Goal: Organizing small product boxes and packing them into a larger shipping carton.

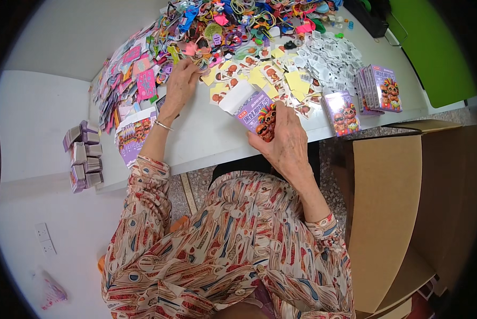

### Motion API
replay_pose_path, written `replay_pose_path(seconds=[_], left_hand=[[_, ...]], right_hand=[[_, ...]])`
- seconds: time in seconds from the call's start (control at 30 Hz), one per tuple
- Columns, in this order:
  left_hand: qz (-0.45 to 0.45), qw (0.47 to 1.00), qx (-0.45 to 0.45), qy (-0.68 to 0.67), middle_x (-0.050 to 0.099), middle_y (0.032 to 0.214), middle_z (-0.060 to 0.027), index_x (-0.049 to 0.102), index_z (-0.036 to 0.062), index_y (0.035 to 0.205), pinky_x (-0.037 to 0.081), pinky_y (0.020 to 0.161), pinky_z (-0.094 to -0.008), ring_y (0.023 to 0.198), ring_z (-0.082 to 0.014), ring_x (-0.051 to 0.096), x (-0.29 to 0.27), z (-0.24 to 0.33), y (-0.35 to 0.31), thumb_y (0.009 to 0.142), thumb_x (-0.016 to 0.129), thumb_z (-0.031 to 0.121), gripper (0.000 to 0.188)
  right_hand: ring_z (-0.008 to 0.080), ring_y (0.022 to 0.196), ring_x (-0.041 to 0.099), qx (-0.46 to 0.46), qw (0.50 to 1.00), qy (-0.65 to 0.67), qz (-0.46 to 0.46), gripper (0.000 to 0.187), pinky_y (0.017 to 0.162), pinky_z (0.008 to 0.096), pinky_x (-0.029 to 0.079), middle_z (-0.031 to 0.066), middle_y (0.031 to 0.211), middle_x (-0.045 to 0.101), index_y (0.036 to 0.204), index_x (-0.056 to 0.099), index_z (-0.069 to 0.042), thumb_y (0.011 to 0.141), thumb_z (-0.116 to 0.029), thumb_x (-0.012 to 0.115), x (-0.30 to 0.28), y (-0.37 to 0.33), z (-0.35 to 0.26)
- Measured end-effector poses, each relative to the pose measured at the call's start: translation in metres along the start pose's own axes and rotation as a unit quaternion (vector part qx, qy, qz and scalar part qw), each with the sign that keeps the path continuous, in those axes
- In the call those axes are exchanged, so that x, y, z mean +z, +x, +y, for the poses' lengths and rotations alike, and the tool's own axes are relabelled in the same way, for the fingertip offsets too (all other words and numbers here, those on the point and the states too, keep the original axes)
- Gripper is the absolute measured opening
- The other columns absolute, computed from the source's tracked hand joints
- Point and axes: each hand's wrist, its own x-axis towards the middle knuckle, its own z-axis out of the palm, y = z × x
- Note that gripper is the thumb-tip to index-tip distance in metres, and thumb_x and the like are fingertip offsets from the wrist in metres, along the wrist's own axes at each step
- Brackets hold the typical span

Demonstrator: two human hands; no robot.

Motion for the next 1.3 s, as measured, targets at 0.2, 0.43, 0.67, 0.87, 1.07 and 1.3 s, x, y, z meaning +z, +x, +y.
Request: replay_pose_path(seconds=[0.2, 0.43, 0.67, 0.87, 1.07, 1.3], left_hand=[[0.067, 0.96, -0.186, -0.201, 0.067, 0.089, -0.0095, 0.066, 0.0014, 0.094, 0.052, 0.069, -0.0311, 0.079, -0.021, 0.065, -0.034, -0.012, 0.018, 0.087, 0.059, 0.007, 0.011], [0.023, 0.839, -0.201, -0.505, 0.069, 0.096, -0.0101, 0.062, -0.0017, 0.107, 0.057, 0.071, -0.0251, 0.082, -0.0173, 0.069, -0.09, 0.029, 0.043, 0.094, 0.055, 0.009, 0.018], [-0.13, 0.8, -0.171, -0.56, 0.069, 0.097, -0.0102, 0.063, -0.0018, 0.11, 0.058, 0.07, -0.0251, 0.081, -0.016, 0.069, -0.098, 0.086, 0.036, 0.094, 0.054, 0.008, 0.021], [-0.216, 0.825, -0.139, -0.503, 0.068, 0.092, -0.0085, 0.065, -0.004, 0.107, 0.057, 0.069, -0.0242, 0.079, -0.0132, 0.067, -0.082, 0.107, 0.022, 0.094, 0.052, 0.007, 0.021], [-0.316, 0.813, -0.133, -0.47, 0.068, 0.096, -0.0067, 0.064, -0.0008, 0.112, 0.057, 0.076, -0.0262, 0.088, -0.0122, 0.066, -0.069, 0.115, 0.022, 0.094, 0.054, 0.006, 0.021], [-0.064, 0.984, 0.057, -0.157, 0.064, 0.082, -0.0135, 0.065, 0.0033, 0.095, 0.052, 0.063, -0.038, 0.074, -0.03, 0.064, -0.06, 0.147, 0.014, 0.083, 0.06, 0.004, 0.014]], right_hand=[[0.038, 0.088, 0.06, 0.001, 1.0, 0.009, -0.012, 0.073, 0.076, 0.0427, 0.049, 0.0236, 0.1, 0.058, 0.123, 0.044, 0.007, 0.068, -0.027, 0.076, 0.002, 0.001, 0.001], [0.0384, 0.093, 0.058, 0.014, 0.999, 0.001, -0.039, 0.075, 0.079, 0.0436, 0.049, 0.0257, 0.1, 0.057, 0.125, 0.043, 0.008, 0.069, -0.03, 0.075, 0.004, 0.005, -0.003], [0.0392, 0.096, 0.057, 0.026, 0.999, -0.021, -0.041, 0.078, 0.082, 0.044, 0.048, 0.0263, 0.103, 0.057, 0.126, 0.041, 0.01, 0.069, -0.031, 0.076, 0.004, 0.007, 0.0], [0.0379, 0.096, 0.057, 0.011, 0.999, -0.022, -0.032, 0.078, 0.082, 0.0431, 0.049, 0.0233, 0.103, 0.057, 0.125, 0.042, 0.01, 0.068, -0.029, 0.077, 0.004, 0.004, -0.002], [0.0362, 0.093, 0.058, 0.0, 1.0, -0.016, -0.021, 0.077, 0.079, 0.0422, 0.049, 0.0218, 0.101, 0.057, 0.124, 0.042, 0.01, 0.068, -0.028, 0.078, 0.005, 0.002, 0.001], [0.0351, 0.089, 0.058, 0.002, 1.0, -0.011, -0.025, 0.077, 0.076, 0.0418, 0.049, 0.0207, 0.1, 0.057, 0.124, 0.041, 0.01, 0.067, -0.027, 0.077, 0.004, 0.002, 0.0]])
